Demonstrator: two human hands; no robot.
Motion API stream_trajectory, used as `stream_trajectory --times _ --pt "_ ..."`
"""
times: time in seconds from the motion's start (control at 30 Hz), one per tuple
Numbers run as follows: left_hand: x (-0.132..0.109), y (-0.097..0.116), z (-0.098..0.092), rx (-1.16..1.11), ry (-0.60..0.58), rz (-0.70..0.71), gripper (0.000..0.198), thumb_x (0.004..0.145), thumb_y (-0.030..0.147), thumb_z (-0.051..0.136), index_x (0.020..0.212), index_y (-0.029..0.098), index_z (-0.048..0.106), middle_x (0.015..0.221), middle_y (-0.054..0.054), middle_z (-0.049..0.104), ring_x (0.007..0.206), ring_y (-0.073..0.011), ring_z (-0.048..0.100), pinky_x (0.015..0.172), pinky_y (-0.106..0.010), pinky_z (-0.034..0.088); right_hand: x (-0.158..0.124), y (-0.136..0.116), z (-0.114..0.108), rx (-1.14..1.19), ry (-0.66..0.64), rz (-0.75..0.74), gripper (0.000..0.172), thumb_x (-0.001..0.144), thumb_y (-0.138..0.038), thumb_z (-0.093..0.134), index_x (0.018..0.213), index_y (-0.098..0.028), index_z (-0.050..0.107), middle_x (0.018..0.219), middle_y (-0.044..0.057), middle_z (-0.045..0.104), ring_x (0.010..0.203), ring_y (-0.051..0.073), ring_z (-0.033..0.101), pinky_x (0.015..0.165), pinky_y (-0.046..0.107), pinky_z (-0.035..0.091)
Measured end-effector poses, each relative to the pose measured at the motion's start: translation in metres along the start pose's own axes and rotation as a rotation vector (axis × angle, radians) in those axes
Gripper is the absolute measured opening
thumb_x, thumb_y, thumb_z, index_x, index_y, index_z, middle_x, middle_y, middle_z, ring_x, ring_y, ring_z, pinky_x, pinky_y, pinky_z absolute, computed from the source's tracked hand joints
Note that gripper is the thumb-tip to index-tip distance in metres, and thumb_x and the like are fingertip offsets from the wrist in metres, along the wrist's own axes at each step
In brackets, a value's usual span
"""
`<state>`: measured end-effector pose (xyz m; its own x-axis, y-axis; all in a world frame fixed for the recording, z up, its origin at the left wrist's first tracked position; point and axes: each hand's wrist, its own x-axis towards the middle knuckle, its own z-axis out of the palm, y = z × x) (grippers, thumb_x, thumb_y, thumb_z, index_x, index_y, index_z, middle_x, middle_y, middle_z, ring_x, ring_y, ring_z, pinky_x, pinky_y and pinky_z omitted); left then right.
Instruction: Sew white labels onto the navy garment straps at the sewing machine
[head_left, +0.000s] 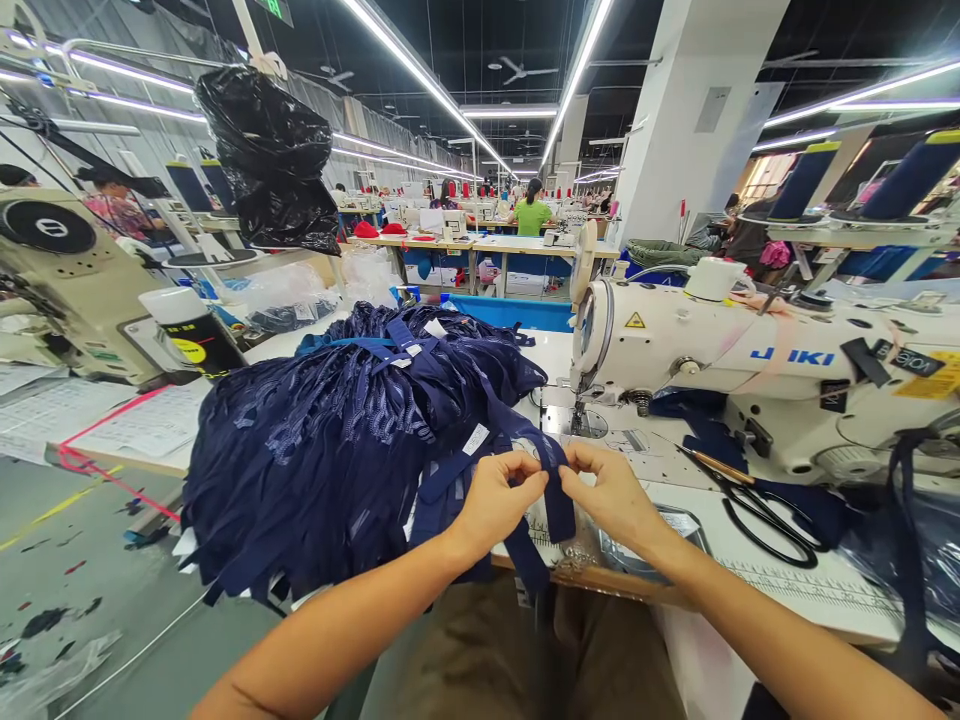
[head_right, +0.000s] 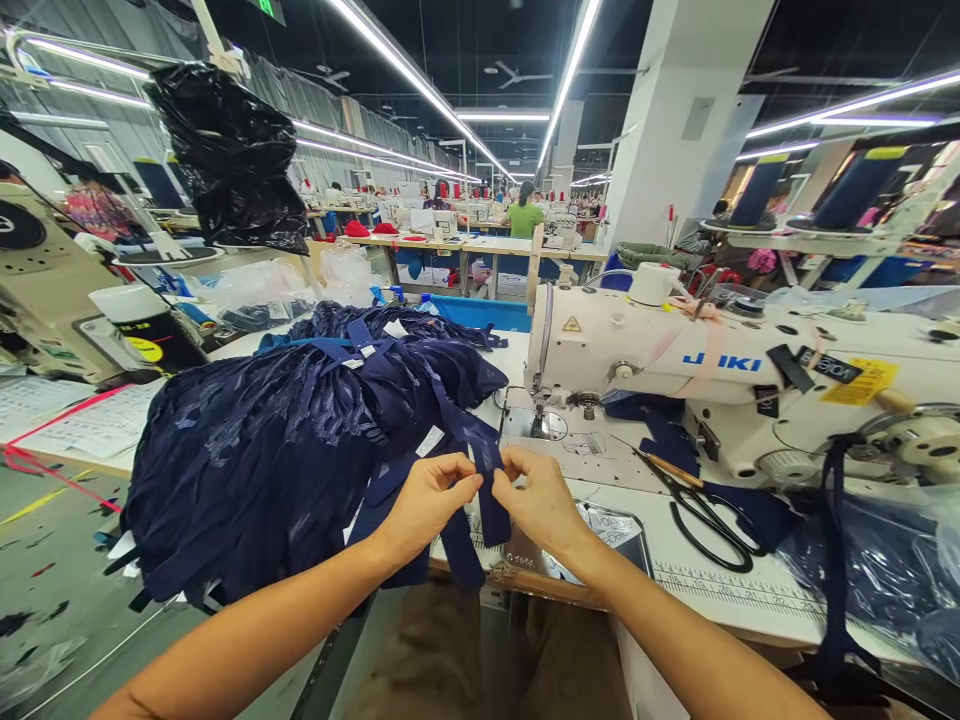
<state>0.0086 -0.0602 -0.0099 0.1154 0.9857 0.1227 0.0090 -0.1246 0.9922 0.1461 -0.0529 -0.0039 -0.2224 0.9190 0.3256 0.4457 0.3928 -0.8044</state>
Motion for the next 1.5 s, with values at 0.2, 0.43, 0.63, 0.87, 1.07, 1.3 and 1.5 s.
stream_trajectory --times 0.2,0.43,0.63,0.87,1.07,1.3,1.5 --pt "0.001 -0.001 -0.002 -0.073 -0.011 -0.089 0.016 0.062 0.023 0.057 0.051 0.013 0.050 0.048 0.004 0.044 0.049 -0.0066 0.038 0.052 -0.020 0.030 -0.007 0.011 -0.009 -0.300 0.193 -0.375 0.014 0.077 -0.013 0.046 0.086 -0.017 0.056 0.076 0.003 0.061 0.068 0.015 0.053 0.074 0.034 0.039" --pt "-0.002 0.001 0.000 -0.046 0.000 -0.046 0.016 0.062 0.023 0.056 0.051 0.014 0.049 0.050 0.005 0.042 0.050 -0.0068 0.036 0.052 -0.020 0.029 -0.009 0.007 -0.012 -0.664 0.273 -0.694 0.016 0.083 -0.011 0.044 0.076 -0.015 0.057 0.069 0.003 0.060 0.064 0.012 0.052 0.081 0.038 0.032" --pt "-0.003 0.002 0.001 0.088 0.015 0.086 0.012 0.063 0.020 0.054 0.053 0.014 0.050 0.053 0.003 0.043 0.055 -0.0085 0.038 0.056 -0.021 0.033 -0.010 0.003 -0.007 -0.840 0.261 -0.752 0.023 0.083 -0.006 0.038 0.071 -0.013 0.056 0.064 0.003 0.057 0.061 0.012 0.048 0.079 0.036 0.032" --pt "-0.004 -0.001 -0.001 0.085 -0.021 0.065 0.011 0.063 0.021 0.053 0.055 0.014 0.052 0.054 0.003 0.045 0.055 -0.0086 0.039 0.056 -0.021 0.033 -0.004 0.007 -0.014 -0.782 0.241 -0.763 0.021 0.080 -0.007 0.038 0.064 -0.017 0.049 0.060 0.000 0.051 0.058 0.012 0.045 0.072 0.032 0.035" --pt "-0.003 0.001 -0.004 -0.077 -0.046 -0.050 0.015 0.065 0.025 0.056 0.058 0.014 0.050 0.055 0.003 0.046 0.054 -0.0076 0.040 0.053 -0.020 0.032 -0.005 0.008 -0.021 -0.553 0.243 -0.690 0.012 0.081 -0.008 0.045 0.075 -0.017 0.050 0.068 0.001 0.056 0.062 0.012 0.049 0.069 0.031 0.036" --pt "-0.009 0.004 0.000 -0.151 -0.084 -0.068 0.014 0.066 0.025 0.057 0.066 0.014 0.049 0.055 0.005 0.044 0.051 -0.0055 0.038 0.050 -0.018 0.031 -0.010 0.002 -0.010 -0.655 0.210 -0.728 0.016 0.083 -0.008 0.043 0.075 -0.014 0.055 0.067 0.004 0.059 0.062 0.012 0.052 0.071 0.033 0.034" --pt "-0.009 0.003 0.002 -0.028 -0.015 0.029 0.007 0.062 0.015 0.057 0.068 0.013 0.054 0.064 0.002 0.051 0.061 -0.0086 0.049 0.062 -0.020 0.040 -0.009 0.002 -0.007 -0.688 0.223 -0.669 0.019 0.085 -0.009 0.039 0.074 -0.014 0.054 0.066 0.004 0.059 0.061 0.013 0.051 0.070 0.032 0.034"
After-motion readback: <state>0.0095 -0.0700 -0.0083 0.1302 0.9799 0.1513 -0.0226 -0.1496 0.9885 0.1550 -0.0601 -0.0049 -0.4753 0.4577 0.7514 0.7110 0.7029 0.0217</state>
